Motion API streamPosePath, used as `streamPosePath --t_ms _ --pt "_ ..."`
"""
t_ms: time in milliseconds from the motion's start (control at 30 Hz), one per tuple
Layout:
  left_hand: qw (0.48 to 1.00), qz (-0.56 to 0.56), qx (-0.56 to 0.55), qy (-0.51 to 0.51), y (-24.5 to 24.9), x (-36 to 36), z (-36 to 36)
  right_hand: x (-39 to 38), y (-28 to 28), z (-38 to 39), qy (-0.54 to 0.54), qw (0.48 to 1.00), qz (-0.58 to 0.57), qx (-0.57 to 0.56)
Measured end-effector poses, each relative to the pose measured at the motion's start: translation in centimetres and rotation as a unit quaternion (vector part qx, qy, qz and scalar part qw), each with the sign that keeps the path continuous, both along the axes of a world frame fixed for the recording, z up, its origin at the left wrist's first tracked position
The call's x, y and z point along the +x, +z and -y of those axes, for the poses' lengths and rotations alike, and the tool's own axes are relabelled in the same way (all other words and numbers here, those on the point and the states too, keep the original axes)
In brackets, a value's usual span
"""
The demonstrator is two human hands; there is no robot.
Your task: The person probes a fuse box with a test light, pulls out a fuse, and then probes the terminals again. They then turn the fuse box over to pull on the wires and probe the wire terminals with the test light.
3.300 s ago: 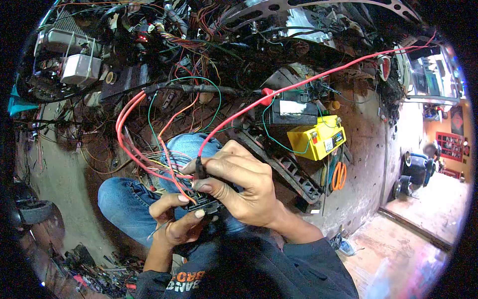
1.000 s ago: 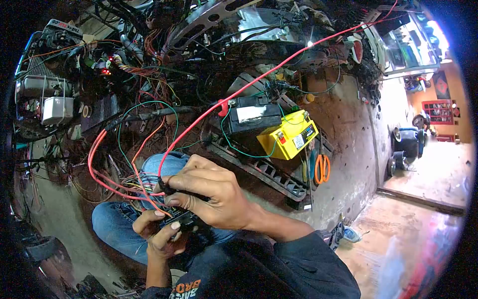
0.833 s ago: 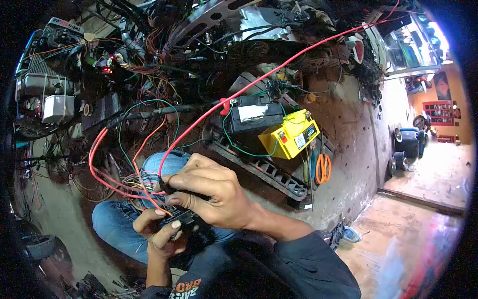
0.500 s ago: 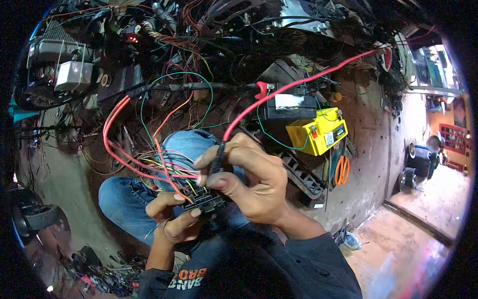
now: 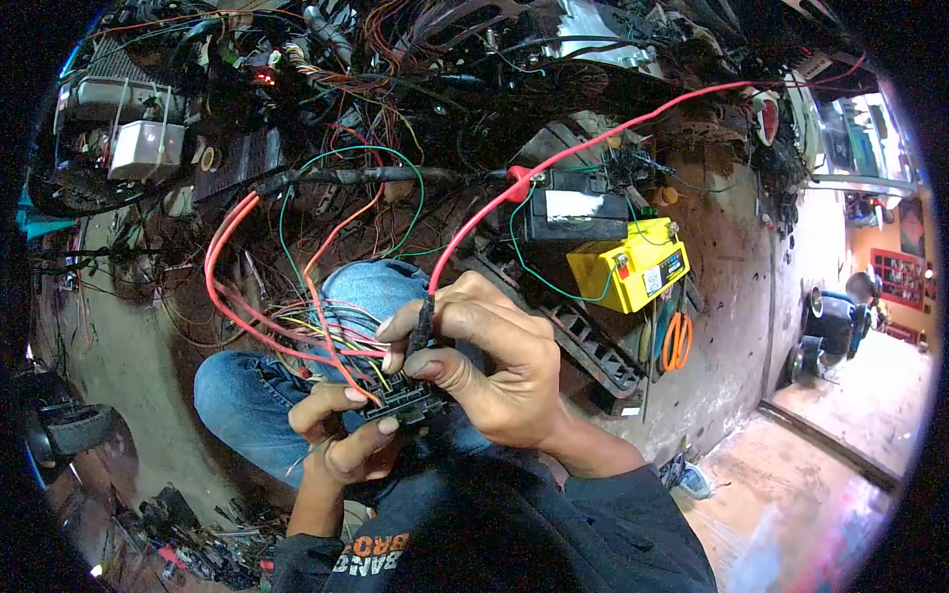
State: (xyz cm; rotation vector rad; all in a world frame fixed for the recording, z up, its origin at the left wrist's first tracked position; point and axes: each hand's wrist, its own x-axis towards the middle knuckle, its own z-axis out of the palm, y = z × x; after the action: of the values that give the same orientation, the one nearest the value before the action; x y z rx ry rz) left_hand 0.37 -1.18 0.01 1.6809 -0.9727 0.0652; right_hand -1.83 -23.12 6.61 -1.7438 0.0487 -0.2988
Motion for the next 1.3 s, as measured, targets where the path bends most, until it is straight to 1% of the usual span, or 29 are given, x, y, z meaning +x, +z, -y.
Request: streamPosePath --t_ms 133,233,367,433,667,733,933,1033,1133,1167,1300 --pt "1.0 -0.006 -0.012 -0.005 0.0 0.1 0.2 0.0 -0.2 -0.3 -0.006 1.0 -0.007 0.013" --pt "1.0 -0.007 -0.012 0.0 0.1 0.1 0.3 0.2 -0.2 0.0 0.028 0.999 0.001 -0.025" --pt "1.0 0.006 -0.012 0.024 -0.2 -0.3 0.3 0.3 -0.5 0.1 0.03 0.998 0.019 -0.054" --pt "1.0 0.005 -0.005 0.016 -0.1 -0.2 0.3 0.3 -0.4 0.1 0.032 0.997 0.025 -0.063" --pt "0.999 0.026 0.002 0.027 -0.1 -0.2 0.4 0.4 -0.4 0.2 0.034 0.998 0.028 -0.045" --pt "0.999 0.029 0.0 0.022 0.1 0.1 0.7 0.3 -0.8 -0.3 0.01 0.998 0.036 -0.041" --pt "0.999 0.037 0.008 0.009 -0.1 0.2 0.3 0.2 -0.9 -0.4 -0.001 0.998 0.046 -0.047" --pt "0.999 0.033 0.003 0.015 -0.2 0.0 0.3 0.1 -0.9 -0.2 0.012 0.998 0.029 -0.049" --pt "0.999 0.026 0.016 0.018 0.0 -0.2 0.2 0.3 -0.6 0.3 0.047 0.996 0.048 -0.057" --pt "1.0 0.02 0.014 0.015 0.0 -0.1 0.1 0.4 -0.4 0.2 0.039 0.996 0.031 -0.069" --pt "1.0 0.023 0.002 0.008 -0.1 0.0 0.2 0.2 -0.5 0.2 0.038 0.996 0.028 -0.071"
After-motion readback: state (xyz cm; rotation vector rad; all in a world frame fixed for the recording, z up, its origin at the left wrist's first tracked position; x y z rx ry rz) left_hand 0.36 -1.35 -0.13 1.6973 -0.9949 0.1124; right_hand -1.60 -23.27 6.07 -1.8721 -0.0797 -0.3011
